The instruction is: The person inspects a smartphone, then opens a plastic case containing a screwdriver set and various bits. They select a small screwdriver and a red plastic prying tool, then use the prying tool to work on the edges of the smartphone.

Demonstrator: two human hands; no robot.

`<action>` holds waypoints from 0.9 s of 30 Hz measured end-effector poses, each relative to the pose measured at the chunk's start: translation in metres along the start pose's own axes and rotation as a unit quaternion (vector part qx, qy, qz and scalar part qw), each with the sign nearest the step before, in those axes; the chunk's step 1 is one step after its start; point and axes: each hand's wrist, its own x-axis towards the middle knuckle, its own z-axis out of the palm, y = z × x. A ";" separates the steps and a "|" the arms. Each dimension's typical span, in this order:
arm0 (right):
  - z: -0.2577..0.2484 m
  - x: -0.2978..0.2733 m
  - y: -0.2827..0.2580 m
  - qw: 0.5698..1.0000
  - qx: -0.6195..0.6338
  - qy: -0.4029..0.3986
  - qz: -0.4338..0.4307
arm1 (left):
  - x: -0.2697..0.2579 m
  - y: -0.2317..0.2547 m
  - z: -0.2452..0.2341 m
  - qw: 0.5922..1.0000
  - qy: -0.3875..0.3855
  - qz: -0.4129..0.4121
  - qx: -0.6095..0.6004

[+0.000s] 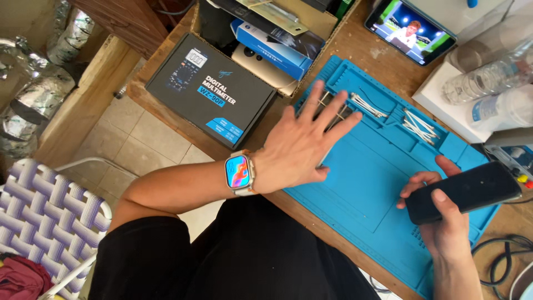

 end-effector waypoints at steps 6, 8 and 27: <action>0.000 -0.001 0.002 1.000 -0.021 0.003 -0.001 | -0.007 0.001 0.003 0.998 -0.044 -0.025 -0.047; 0.002 -0.001 0.001 1.000 -0.020 -0.002 -0.004 | -0.007 -0.003 0.002 0.995 -0.045 0.057 -0.073; 0.007 0.001 -0.005 0.997 -0.071 -0.028 0.002 | -0.004 -0.007 0.000 0.991 -0.133 -0.009 -0.002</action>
